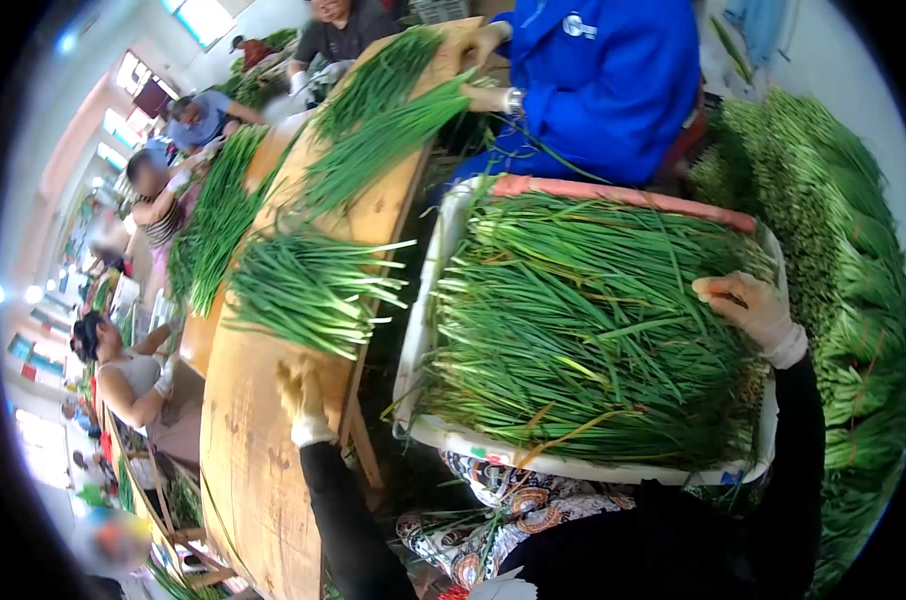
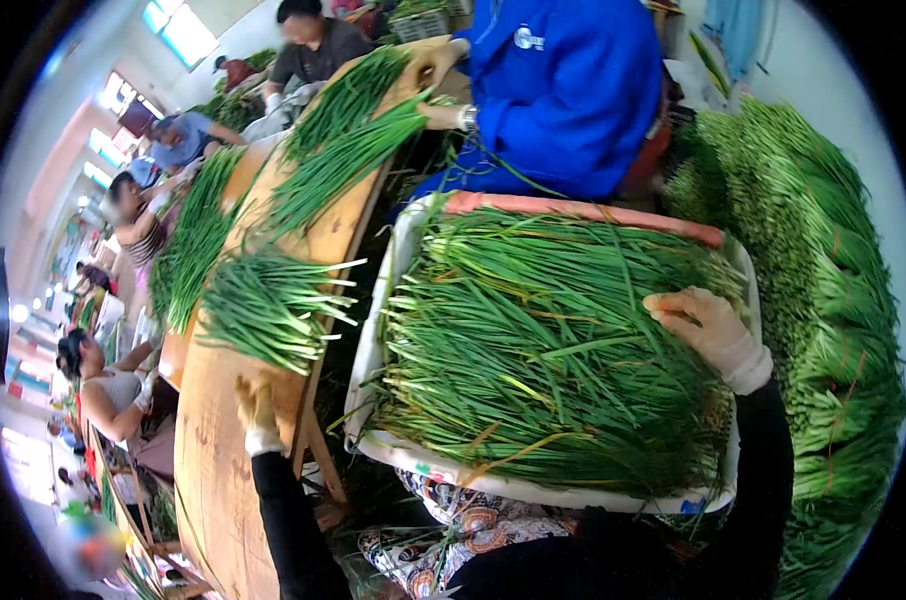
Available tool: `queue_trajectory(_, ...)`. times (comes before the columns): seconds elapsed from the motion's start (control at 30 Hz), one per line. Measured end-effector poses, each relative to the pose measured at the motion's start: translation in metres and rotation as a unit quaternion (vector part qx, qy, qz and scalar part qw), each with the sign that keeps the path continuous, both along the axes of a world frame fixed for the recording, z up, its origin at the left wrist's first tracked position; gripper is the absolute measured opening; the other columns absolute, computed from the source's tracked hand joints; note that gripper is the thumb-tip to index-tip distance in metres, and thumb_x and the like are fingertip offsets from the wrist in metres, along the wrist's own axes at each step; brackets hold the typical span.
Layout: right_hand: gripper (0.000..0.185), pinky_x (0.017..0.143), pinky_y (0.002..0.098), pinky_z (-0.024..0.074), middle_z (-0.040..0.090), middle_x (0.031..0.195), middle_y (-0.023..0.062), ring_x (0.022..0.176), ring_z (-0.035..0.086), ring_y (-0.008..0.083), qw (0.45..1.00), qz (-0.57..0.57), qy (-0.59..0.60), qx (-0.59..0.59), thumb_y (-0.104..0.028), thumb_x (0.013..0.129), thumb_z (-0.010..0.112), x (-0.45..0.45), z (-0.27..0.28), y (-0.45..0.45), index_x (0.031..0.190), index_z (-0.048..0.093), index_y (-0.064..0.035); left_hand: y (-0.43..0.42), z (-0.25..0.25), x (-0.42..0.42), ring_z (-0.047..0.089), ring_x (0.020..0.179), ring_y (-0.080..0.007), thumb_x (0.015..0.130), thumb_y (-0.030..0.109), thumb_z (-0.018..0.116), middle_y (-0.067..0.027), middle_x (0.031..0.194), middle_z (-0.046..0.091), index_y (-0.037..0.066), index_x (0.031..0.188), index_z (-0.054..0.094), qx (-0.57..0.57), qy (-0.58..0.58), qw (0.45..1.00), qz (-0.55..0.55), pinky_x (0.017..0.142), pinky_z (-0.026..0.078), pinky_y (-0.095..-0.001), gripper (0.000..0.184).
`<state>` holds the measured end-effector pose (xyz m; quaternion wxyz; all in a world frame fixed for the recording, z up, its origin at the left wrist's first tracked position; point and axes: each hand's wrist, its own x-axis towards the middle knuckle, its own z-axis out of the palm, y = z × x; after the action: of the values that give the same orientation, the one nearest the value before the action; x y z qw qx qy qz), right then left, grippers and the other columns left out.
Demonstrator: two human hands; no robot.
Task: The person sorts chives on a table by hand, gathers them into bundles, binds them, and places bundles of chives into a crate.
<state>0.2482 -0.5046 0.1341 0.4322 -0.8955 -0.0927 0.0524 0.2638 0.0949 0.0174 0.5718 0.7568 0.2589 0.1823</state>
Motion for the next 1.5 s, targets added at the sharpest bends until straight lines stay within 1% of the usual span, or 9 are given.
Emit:
queue_trajectory(0.1,0.021,0.075,0.0256,0.0425,0.06,0.092,0.0105,0.087,0.055,0.0172,0.996,-0.031,-0.041,-0.068,-0.014,0.08,0.057,-0.006,-0.005,-0.005,0.096,0.06,-0.0011,-0.022,0.008,-0.045,0.047,0.094,-0.0222,0.085,0.024,0.05,-0.0175,0.117,0.043,-0.002,0.129,0.025,0.28,-0.083,0.956,0.037,0.081,0.04,-0.032,0.057)
queue_trajectory(0.27,0.028,0.077,0.0298,0.043,0.058,0.098,0.0103,0.09,0.055,0.0202,0.98,-0.078,-0.172,-0.069,-0.021,0.081,0.056,0.011,-0.006,-0.01,0.103,0.058,-0.0032,-0.13,0.024,-0.074,0.038,0.114,-0.0285,0.083,0.022,0.053,-0.0187,0.127,0.036,-0.001,0.128,0.028,0.292,-0.158,0.943,-0.014,0.093,0.033,-0.0361,0.056)
queue_trajectory(0.47,0.1,0.102,0.0369,0.0219,0.027,0.134,0.0192,0.123,0.028,0.0333,0.928,0.049,-0.18,-0.322,-0.052,0.066,0.062,0.097,-0.059,0.07,0.135,0.009,-0.0024,-0.24,0.022,-0.032,0.032,0.121,-0.0306,0.074,0.025,0.063,-0.0167,0.132,0.033,0.008,0.132,0.024,0.397,-0.235,0.836,-0.298,0.102,0.023,-0.0426,0.073)
queue_trajectory(0.63,0.106,0.1,0.0435,0.0211,0.026,0.133,0.0211,0.123,0.026,0.0331,0.928,0.0,-0.098,-0.359,-0.056,0.062,0.062,0.162,-0.081,0.157,0.134,0.009,0.0001,-0.29,0.01,-0.012,0.011,0.13,-0.0312,0.074,0.063,0.042,-0.0074,0.142,0.011,0.02,0.137,0.012,0.539,0.033,0.739,-0.403,0.103,0.006,-0.0496,0.082)
queue_trajectory(0.73,0.111,0.099,0.0487,0.0216,0.024,0.136,0.0199,0.124,0.026,0.035,0.88,0.005,0.093,-0.466,-0.058,0.06,0.064,0.178,-0.084,0.176,0.135,0.005,-0.0008,-0.294,-0.009,-0.021,0.006,0.129,-0.0372,0.075,0.06,0.043,-0.0087,0.143,0.006,0.02,0.137,0.008,0.511,0.102,0.733,-0.437,0.101,0.005,-0.0534,0.082)
queue_trajectory(1.0,0.109,0.097,0.0508,0.0252,0.016,0.139,0.0187,0.124,0.026,0.0341,0.863,0.073,0.129,-0.483,-0.045,0.06,0.071,0.167,-0.07,0.145,0.136,0.003,-0.0039,-0.287,-0.019,-0.034,0.014,0.127,-0.0387,0.074,0.054,0.051,-0.013,0.141,0.014,0.016,0.136,0.017,0.462,0.087,0.767,-0.437,0.1,0.01,-0.0536,0.08)
queue_trajectory(1.13,0.096,0.074,0.0363,0.046,0.053,0.106,0.0179,0.09,0.054,0.0303,0.893,0.055,0.029,-0.445,-0.036,0.063,0.068,0.154,-0.08,0.135,0.133,0.014,0.002,-0.284,-0.015,-0.035,0.016,0.126,-0.0392,0.072,0.054,0.053,-0.0132,0.14,0.014,0.016,0.136,0.017,0.463,0.093,0.763,-0.442,0.1,0.013,-0.0536,0.082)
queue_trajectory(1.27,0.091,0.074,0.036,0.0451,0.055,0.1,0.0147,0.091,0.053,0.0281,0.848,0.069,0.023,-0.525,-0.037,0.064,0.067,0.153,-0.089,0.141,0.132,0.02,0.0012,-0.282,-0.016,-0.037,0.019,0.125,-0.0401,0.071,0.052,0.055,-0.013,0.14,0.016,0.016,0.136,0.017,0.452,0.084,0.769,-0.444,0.099,0.018,-0.0534,0.083)
queue_trajectory(1.5,0.064,0.082,0.0356,0.0422,0.058,0.098,0.0186,0.093,0.055,0.0296,0.942,0.075,0.025,-0.326,-0.031,0.061,0.066,0.162,-0.083,0.121,0.116,0.048,-0.0027,-0.282,-0.012,-0.037,0.018,0.126,-0.0393,0.072,0.051,0.055,-0.0116,0.141,0.014,0.018,0.137,0.014,0.45,0.095,0.765,-0.451,0.1,0.016,-0.0513,0.083)
